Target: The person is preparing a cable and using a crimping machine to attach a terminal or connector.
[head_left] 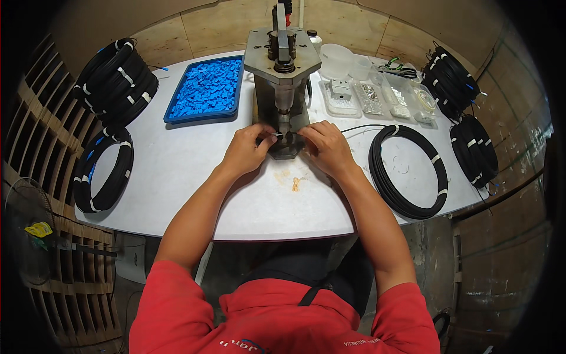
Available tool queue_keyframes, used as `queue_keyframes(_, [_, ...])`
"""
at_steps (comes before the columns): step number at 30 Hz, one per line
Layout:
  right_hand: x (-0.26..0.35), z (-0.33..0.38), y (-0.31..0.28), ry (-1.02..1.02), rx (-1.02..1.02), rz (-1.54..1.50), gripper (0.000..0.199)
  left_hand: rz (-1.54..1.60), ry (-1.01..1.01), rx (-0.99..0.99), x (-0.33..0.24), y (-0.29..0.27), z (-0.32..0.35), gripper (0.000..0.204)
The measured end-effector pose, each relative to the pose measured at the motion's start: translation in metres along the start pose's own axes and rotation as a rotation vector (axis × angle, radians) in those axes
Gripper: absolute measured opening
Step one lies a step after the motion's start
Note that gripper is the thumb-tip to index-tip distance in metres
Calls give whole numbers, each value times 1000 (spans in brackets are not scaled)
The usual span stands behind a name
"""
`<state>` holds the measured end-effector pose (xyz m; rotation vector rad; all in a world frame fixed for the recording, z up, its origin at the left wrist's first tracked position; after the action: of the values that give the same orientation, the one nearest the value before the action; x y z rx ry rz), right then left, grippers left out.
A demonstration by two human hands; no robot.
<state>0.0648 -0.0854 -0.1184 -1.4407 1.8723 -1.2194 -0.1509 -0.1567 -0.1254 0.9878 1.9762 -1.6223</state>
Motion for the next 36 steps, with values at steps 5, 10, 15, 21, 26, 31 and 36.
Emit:
queue_keyframes(5, [-1, 0, 1, 7, 6, -1, 39, 13, -17, -2, 2, 1, 0, 23])
queue_keyframes(10, [-1, 0, 2, -5, 16, -7, 40, 23, -17, -12, 5, 1, -1, 22])
queue_keyframes(15, [-1, 1, 2, 18, 36, -4, 42, -5, -21, -11, 0, 1, 0, 24])
queue_keyframes(21, [-1, 1, 3, 45, 61, -2, 41, -12, -2, -14, 2, 1, 0, 26])
queue_keyframes(26, [-2, 1, 3, 36, 44, -3, 41, -7, 4, -17, 2, 1, 0, 26])
queue_keyframes(31, [-2, 1, 4, 28, 35, 1, 41, 6, -9, -7, 3, 1, -1, 24])
queue_keyframes(36, [-2, 1, 3, 25, 34, 5, 38, 16, -7, -11, 2, 1, 0, 24])
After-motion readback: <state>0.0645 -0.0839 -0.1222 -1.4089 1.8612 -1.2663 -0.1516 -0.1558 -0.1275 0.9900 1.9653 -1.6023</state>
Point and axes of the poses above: each hand's wrist, its own z-axis away from the middle knuckle, its own y-axis out of the palm, x = y × z, the point moved 3 cm from there along -z, towards the middle knuckle, and after that the axes turned 15 degrees about x, right-handed, at the moved point
